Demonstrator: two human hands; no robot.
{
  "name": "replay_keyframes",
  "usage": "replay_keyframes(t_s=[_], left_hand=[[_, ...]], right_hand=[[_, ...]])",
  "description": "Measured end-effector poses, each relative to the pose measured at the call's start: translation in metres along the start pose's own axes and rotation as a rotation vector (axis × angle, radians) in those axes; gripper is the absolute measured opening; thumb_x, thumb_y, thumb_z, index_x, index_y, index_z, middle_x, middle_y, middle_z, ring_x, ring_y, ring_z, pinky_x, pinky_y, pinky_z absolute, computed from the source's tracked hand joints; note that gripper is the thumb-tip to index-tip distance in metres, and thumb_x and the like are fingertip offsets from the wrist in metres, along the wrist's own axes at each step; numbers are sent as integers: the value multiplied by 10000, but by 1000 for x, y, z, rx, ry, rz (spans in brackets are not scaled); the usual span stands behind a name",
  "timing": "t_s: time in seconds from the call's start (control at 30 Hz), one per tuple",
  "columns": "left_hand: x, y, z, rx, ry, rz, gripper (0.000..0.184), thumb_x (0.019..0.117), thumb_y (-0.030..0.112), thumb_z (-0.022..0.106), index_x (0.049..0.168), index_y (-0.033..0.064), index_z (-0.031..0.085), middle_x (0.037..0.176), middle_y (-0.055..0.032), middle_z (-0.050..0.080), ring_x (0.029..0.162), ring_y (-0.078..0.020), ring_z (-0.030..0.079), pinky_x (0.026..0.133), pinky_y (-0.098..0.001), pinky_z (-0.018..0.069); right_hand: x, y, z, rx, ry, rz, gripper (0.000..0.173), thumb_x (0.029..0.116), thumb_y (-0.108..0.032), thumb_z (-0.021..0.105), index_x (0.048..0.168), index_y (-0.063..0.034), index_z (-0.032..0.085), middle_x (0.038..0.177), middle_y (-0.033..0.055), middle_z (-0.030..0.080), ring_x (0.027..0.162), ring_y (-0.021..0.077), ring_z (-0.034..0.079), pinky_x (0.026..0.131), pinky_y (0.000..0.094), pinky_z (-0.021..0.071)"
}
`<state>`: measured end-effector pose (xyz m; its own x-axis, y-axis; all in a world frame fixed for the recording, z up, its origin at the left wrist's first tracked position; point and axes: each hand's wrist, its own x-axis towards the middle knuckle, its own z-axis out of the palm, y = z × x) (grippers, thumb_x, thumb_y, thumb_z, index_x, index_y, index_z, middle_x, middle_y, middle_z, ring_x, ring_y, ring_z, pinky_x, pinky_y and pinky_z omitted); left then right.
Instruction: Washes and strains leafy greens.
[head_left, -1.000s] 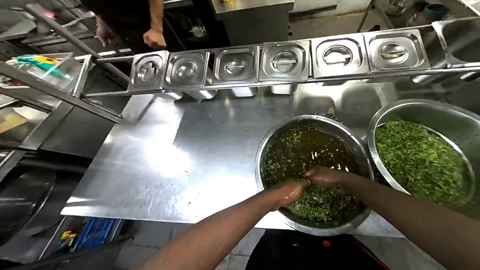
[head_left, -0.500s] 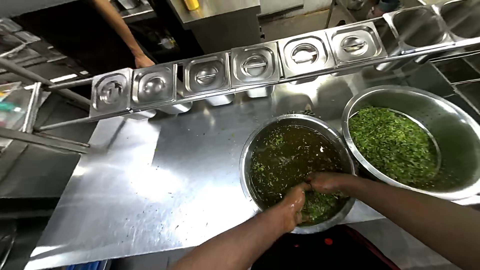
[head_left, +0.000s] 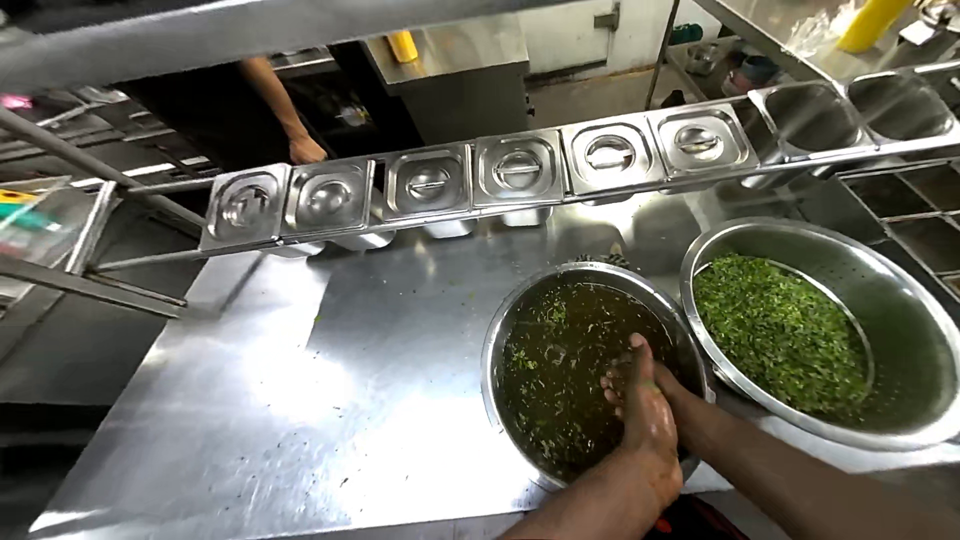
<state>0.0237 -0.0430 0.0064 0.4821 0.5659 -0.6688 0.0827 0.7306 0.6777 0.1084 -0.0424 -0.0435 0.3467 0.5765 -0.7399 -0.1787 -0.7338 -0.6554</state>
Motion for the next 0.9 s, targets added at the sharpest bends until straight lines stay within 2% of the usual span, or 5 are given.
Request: replay_keyframes(t_s=[0.13, 0.23, 0.53, 0.67, 0.9], left_hand=[[-20, 30, -21, 155, -163, 169, 695, 1088, 505, 329, 1614, 54, 267, 1689, -157, 212, 1560, -259, 206, 1266, -485, 198], [-8, 48, -40, 27, -51, 276, 645, 1095, 533, 228, 1529, 107, 442, 1539, -118, 455, 1277, -232, 549, 979, -406, 510], [60, 6, -27, -220, 279, 669, 550, 1120, 428, 180, 1363, 66, 514, 900, -15, 614, 732, -72, 617, 674, -226, 549], [72, 15, -41, 160, 423, 826, 625, 1106, 413, 236, 1572, 4, 316, 1587, -210, 373, 1438, -267, 409, 1198, -421, 330], [101, 16, -63, 717, 600, 1188, 683, 1021, 455, 352, 1502, -21, 440, 1627, -269, 289, 1510, -447, 263, 1209, -644, 200]], right_hand=[[-4, -4, -1, 685, 38, 50, 278, 1119, -234, 348, 1068, -64, 561, 847, 55, 605, 730, 123, 607, 649, 291, 533], [9, 6, -4, 981, -155, 20, 263, 1098, -267, 387, 1047, -84, 569, 783, 84, 647, 587, 156, 631, 459, 288, 527], [-14, -26, 36, 1019, -176, -328, 360, 1119, -277, 393, 992, -24, 616, 778, 58, 635, 669, 128, 630, 618, 259, 555], [-15, -21, 43, 592, -73, -589, 301, 1087, -244, 469, 1121, -12, 658, 986, 51, 660, 922, 96, 631, 868, 301, 538], [-3, -17, 51, 750, -97, -438, 306, 1118, -240, 396, 1199, -45, 619, 1025, 68, 666, 943, 127, 648, 852, 326, 549]])
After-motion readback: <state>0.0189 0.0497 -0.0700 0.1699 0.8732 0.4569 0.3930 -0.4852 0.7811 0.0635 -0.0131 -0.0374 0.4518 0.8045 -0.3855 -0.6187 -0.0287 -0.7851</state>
